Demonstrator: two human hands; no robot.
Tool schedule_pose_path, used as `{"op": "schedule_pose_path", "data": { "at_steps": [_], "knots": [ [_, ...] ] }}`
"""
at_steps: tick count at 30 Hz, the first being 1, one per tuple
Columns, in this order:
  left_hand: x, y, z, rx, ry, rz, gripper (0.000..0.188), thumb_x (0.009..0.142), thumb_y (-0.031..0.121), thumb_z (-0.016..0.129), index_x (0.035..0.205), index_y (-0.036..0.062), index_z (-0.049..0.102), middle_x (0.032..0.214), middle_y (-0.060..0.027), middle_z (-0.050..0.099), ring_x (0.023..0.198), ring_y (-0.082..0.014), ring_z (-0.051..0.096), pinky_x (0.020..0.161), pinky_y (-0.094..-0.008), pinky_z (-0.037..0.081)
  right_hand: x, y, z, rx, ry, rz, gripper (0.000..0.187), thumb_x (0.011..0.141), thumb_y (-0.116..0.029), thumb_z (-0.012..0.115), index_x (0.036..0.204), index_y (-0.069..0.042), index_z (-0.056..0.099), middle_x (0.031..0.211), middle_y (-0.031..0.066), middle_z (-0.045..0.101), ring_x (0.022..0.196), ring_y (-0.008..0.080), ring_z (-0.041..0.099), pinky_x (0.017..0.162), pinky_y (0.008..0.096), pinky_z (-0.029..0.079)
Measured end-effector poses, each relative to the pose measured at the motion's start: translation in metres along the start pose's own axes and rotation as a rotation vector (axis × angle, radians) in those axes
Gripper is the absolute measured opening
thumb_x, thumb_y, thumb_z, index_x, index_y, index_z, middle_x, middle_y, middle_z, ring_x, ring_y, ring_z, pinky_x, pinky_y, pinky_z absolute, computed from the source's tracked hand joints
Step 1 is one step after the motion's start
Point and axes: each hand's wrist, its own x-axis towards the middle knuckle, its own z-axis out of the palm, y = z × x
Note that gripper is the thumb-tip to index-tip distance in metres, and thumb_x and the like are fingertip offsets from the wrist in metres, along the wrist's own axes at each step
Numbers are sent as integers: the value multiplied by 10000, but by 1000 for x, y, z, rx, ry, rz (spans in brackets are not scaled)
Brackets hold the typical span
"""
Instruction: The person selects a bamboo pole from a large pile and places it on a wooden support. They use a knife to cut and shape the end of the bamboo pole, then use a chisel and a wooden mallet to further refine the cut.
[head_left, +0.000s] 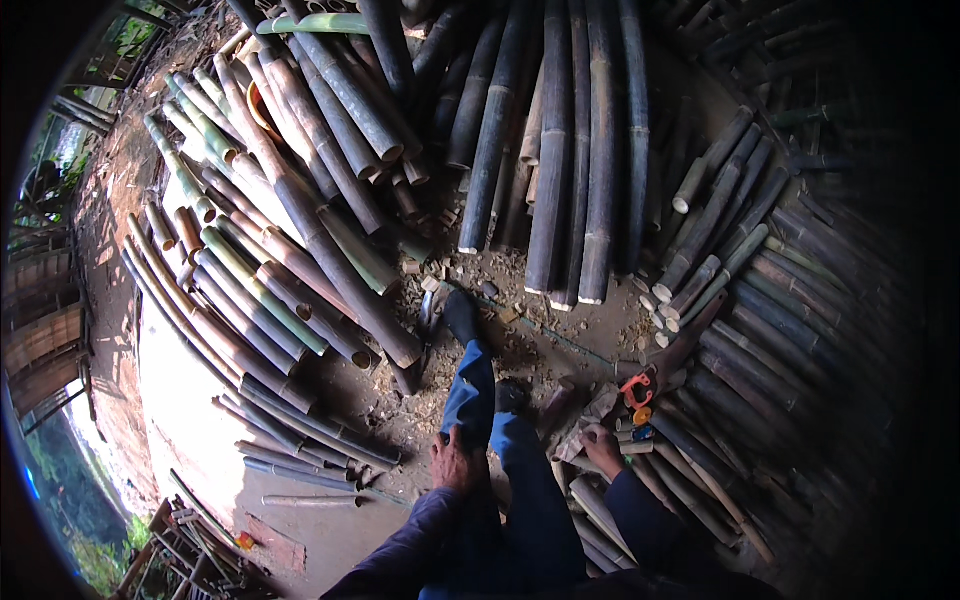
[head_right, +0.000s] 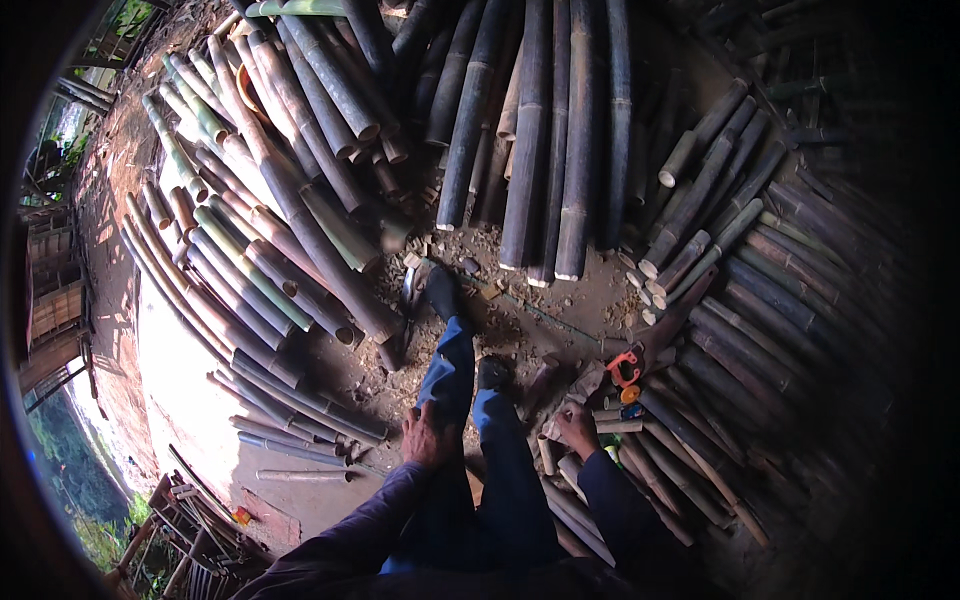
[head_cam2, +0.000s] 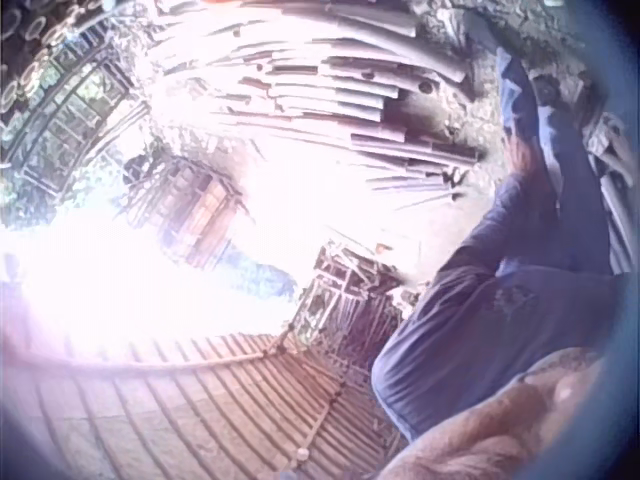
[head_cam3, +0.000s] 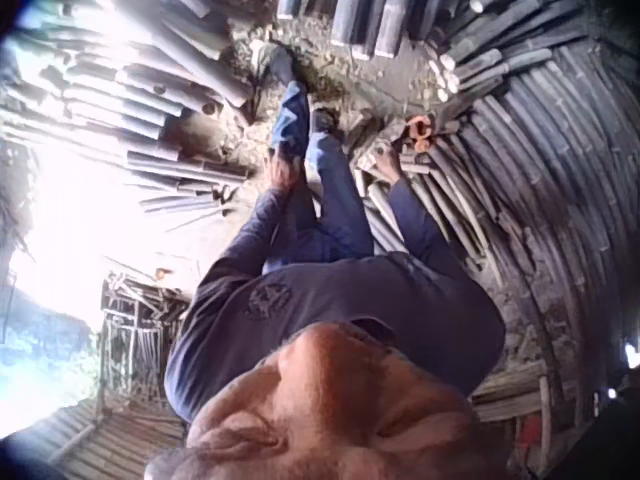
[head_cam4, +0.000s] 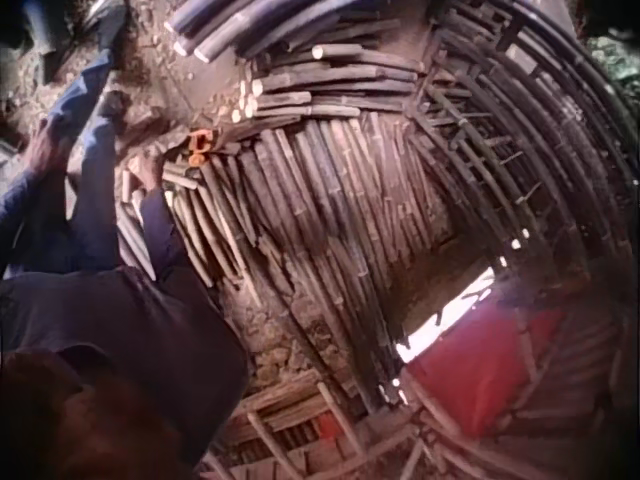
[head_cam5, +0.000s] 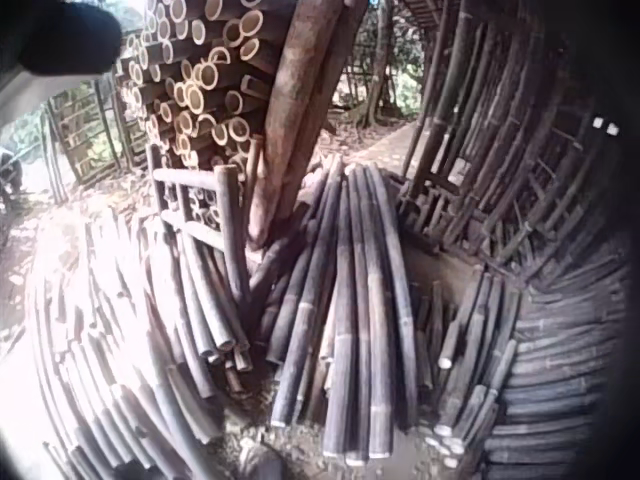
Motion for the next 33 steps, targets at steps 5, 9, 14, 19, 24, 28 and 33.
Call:
{"op": "schedule_pose_path", "data": {
  "at_steps": [5, 9, 14, 19, 24, 28, 33],
  "knots": [
    [-23, -59, 20, -626, 134, 71, 646, 909, 413, 686, 1389, 42, 466, 1199, -207, 610, 1080, -330, 614, 905, -424, 515, -81, 34, 29, 448, -83, 202, 193, 941, -187, 652, 1044, -29, 690, 859, 82, 710, 817, 171, 671, 763, 332, 524],
    [-56, -111, 21, -1073, 89, -410, 533, 969, 368, 628, 1349, 10, 523, 1119, -163, 668, 1001, -256, 662, 842, -384, 540, -150, 70, 66, 555, -253, 468, 181, 954, -169, 629, 993, 1, 680, 818, 79, 696, 700, 144, 675, 621, 306, 543],
    [-43, -287, 112, -345, -3, 98, 345, 959, 268, 593, 1114, -13, 719, 1106, -165, 729, 1019, -263, 690, 916, -332, 511, -204, 251, 189, 362, -289, 179, 295, 921, -288, 641, 933, 6, 660, 752, 114, 676, 593, 191, 650, 518, 336, 525],
    [-33, -371, 137, -97, -223, 108, 335, 988, 247, 526, 1133, 18, 722, 1135, -178, 712, 1100, -275, 664, 967, -370, 498, -188, 214, 234, 269, -298, 422, 279, 925, -279, 632, 933, -1, 653, 750, 112, 671, 601, 193, 652, 526, 341, 527],
    [53, -379, 213, 32, -268, 55, 341, 988, 258, 526, 1142, 18, 712, 1145, -181, 705, 1107, -284, 658, 971, -380, 496, -87, 197, 307, 154, -174, 306, 263, 929, -270, 623, 933, -7, 645, 747, 109, 665, 608, 195, 654, 534, 345, 529],
    [145, -355, 287, 121, -207, 68, 346, 988, 266, 525, 1149, 18, 704, 1153, -183, 700, 1114, -290, 653, 975, -387, 494, -6, 180, 351, 51, -45, 184, 251, 932, -262, 616, 933, -12, 639, 745, 107, 661, 614, 196, 655, 540, 348, 531],
    [213, -328, 342, 219, -115, 54, 353, 988, 277, 525, 1158, 18, 694, 1163, -186, 692, 1122, -298, 646, 979, -397, 492, 51, 169, 382, -62, 67, 110, 235, 936, -253, 607, 933, -19, 631, 743, 105, 656, 622, 198, 657, 548, 353, 533]
  ]
}}
